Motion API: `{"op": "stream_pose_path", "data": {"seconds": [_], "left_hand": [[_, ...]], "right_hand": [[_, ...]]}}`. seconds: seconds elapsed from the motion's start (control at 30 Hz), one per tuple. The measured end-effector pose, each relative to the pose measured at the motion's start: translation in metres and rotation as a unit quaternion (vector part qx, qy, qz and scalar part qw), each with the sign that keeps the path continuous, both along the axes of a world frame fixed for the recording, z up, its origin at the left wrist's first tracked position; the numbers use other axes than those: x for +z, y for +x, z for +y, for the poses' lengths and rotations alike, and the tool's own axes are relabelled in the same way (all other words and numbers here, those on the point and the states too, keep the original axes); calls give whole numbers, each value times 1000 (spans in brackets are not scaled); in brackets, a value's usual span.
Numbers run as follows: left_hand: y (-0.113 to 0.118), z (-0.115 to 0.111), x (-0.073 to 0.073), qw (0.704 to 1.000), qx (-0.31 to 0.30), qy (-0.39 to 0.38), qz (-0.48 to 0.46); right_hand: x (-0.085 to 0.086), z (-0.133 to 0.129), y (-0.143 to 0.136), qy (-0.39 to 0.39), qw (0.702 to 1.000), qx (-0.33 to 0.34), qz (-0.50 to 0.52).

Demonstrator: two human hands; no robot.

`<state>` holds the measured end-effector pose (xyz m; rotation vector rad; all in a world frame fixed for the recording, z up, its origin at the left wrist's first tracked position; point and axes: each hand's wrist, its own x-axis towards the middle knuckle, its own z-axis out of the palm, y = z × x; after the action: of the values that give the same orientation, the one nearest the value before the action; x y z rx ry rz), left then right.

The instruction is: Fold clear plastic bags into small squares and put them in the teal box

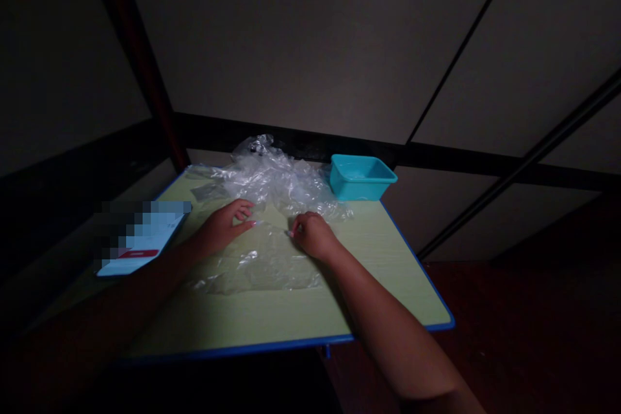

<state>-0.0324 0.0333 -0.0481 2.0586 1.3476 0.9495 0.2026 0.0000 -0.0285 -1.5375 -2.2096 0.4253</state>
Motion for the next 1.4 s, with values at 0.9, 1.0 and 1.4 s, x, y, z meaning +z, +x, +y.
{"op": "stream_pose_path", "data": {"seconds": [0.9, 1.0, 1.4], "left_hand": [[-4, 5, 6, 986, -89, 127, 64], [-2, 0, 8, 981, -121, 120, 92], [-4, -12, 14, 954, -154, 113, 231]], "right_hand": [[9, -14, -4, -3, 998, 47, -37], [10, -15, -5, 0, 997, 35, -64], [9, -14, -3, 26, 987, -18, -156]]}}
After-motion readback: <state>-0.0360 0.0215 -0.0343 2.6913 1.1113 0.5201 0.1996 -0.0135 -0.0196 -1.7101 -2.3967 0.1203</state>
